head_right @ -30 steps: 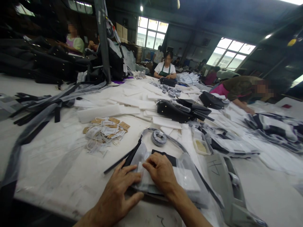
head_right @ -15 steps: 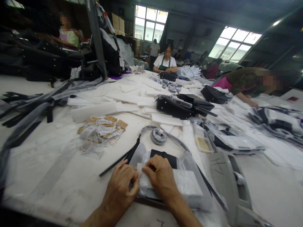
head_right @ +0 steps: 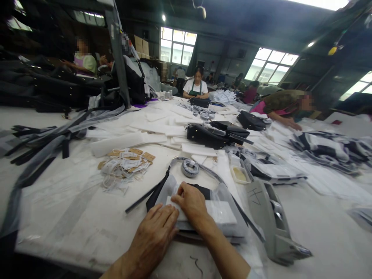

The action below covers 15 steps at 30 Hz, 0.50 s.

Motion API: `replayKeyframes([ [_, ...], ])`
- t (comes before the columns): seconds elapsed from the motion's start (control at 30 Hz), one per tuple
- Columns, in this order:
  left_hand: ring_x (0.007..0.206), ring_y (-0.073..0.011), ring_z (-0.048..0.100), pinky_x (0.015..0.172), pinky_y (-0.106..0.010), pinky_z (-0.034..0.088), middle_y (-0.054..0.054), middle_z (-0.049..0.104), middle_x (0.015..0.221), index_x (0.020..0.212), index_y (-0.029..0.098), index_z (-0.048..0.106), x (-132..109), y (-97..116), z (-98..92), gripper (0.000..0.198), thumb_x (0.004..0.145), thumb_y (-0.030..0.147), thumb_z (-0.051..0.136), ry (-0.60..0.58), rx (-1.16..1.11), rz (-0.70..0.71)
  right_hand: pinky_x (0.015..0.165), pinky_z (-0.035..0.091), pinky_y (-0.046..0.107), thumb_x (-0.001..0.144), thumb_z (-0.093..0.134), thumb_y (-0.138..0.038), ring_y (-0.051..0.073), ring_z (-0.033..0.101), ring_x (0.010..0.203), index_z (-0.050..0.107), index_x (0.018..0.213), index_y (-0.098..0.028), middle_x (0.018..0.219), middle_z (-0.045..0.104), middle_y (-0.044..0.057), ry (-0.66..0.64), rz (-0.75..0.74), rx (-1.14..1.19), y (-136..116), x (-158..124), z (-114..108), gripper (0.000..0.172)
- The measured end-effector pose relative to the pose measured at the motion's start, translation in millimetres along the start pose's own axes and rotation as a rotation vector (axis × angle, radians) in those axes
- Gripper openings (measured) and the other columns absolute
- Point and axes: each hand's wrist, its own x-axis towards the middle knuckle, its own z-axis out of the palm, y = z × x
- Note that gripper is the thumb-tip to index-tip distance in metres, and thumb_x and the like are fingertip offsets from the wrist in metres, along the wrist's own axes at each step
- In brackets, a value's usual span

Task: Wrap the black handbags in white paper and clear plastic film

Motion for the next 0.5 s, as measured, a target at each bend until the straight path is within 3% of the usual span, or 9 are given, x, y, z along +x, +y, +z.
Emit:
replayKeyframes([
  [0.13,0.106,-0.0236,0.065,0.098,-0.041,0.046,-0.007,0.069,0.115,0.123,0.016,0.058,-5.6,-0.7,1.1,0.029,0.097,0.026,0.051,-0.072,0.019,-0.010,0.065,0.040,0.027,0.078,0.067,-0.028,0.017,0.059,0.067,0.067,0.095,-0.021,0.071,0.065,-0.002,0.115,-0.022,0.062,1.8,-3.7,-19.4,0.018],
  [0.23,0.109,-0.0231,0.064,0.100,-0.040,0.045,-0.006,0.069,0.118,0.124,0.017,0.058,-6.7,-2.6,1.7,0.029,0.097,0.026,0.052,-0.072,0.035,0.005,0.072,0.047,0.030,0.083,0.060,-0.045,0.020,0.064,0.073,0.068,0.099,-0.020,0.081,0.070,0.002,0.307,0.003,0.218,23.1,-31.3,-57.8,0.030],
  [0.37,0.108,-0.0209,0.064,0.099,-0.037,0.044,-0.004,0.070,0.118,0.125,0.019,0.059,-7.8,-8.6,1.1,0.030,0.097,0.025,0.051,-0.012,0.095,0.090,0.075,0.050,0.033,0.074,0.063,-0.058,0.025,0.068,0.079,0.072,0.092,-0.022,0.087,0.074,0.005,0.591,0.235,0.215,87.5,-91.0,-128.0,0.041],
  [0.5,0.104,-0.0222,0.064,0.096,-0.038,0.041,-0.005,0.070,0.117,0.125,0.019,0.061,-9.5,-26.1,13.2,0.033,0.095,0.028,0.049,0.105,0.193,0.241,0.084,0.050,0.038,0.067,0.064,-0.057,0.030,0.067,0.092,0.072,0.087,-0.023,0.092,0.075,0.008,0.692,0.449,0.132,166.6,-147.4,-176.2,0.040],
])
